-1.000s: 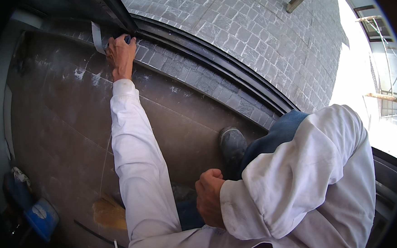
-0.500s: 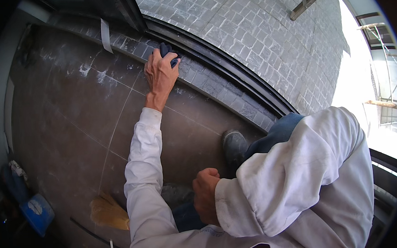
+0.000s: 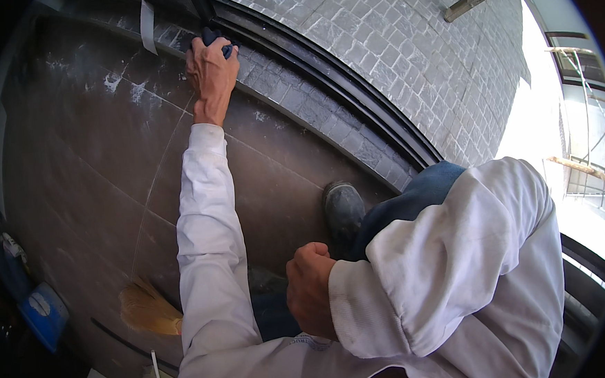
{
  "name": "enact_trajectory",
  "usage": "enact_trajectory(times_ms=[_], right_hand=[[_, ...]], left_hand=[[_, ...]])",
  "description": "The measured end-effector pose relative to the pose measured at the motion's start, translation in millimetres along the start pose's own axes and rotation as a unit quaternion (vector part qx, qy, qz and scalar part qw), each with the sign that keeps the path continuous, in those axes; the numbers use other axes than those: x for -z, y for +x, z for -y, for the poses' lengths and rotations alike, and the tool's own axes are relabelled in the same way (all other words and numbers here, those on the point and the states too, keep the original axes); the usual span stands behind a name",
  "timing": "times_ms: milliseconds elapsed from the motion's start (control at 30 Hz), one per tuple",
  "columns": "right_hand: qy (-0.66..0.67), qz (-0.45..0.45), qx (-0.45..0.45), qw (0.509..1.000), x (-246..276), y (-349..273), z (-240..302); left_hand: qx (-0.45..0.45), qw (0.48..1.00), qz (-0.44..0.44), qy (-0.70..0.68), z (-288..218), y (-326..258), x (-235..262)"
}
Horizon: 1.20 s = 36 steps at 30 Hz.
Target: The person kneels on the floor and uses a dark cloth to wipe the bottom track of a large glass door. They move along the track, scrubbing the surface repeatedly to remove dust and debris.
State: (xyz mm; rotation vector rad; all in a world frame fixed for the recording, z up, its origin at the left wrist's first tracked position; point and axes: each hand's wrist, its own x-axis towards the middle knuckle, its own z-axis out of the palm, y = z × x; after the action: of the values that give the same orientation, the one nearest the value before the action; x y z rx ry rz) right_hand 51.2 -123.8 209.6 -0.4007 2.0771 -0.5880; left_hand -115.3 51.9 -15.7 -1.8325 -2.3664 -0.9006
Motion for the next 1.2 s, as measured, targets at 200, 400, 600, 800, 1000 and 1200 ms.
enact_trajectory(times_ms=[200, 400, 600, 800, 1000, 1200], right_hand=[[-0.002, 0.013, -0.005, 1.000, -4.9, -2.7, -3.2], [0.005, 0.011, -0.008, 1.000, -4.4, -4.6, -6.3], [0.010, 0.008, -0.001, 1.000, -1.5, -1.1, -5.2], [0.011, 0.013, -0.015, 1.000, -1.2, -1.9, -7.2], [0.020, 0.026, -0.010, 0.999, 0.5, -5.1, -8.3], [0.003, 0.018, -0.009, 1.000, 7.4, -4.5, -7.2]], left_hand=[[-0.083, 0.996, -0.018, -0.018, -9.0, -13.5, 5.1], [0.013, 0.998, 0.024, -0.056, 29.4, 15.4, 9.1], [0.011, 0.997, 0.036, -0.060, 32.6, 13.5, 9.8], [0.002, 0.997, 0.080, -0.014, 28.9, 21.2, -1.3], [0.084, 0.995, 0.002, 0.050, 37.9, 59.6, -6.2], [0.101, 0.992, 0.070, 0.040, 36.2, 51.8, -3.4]])
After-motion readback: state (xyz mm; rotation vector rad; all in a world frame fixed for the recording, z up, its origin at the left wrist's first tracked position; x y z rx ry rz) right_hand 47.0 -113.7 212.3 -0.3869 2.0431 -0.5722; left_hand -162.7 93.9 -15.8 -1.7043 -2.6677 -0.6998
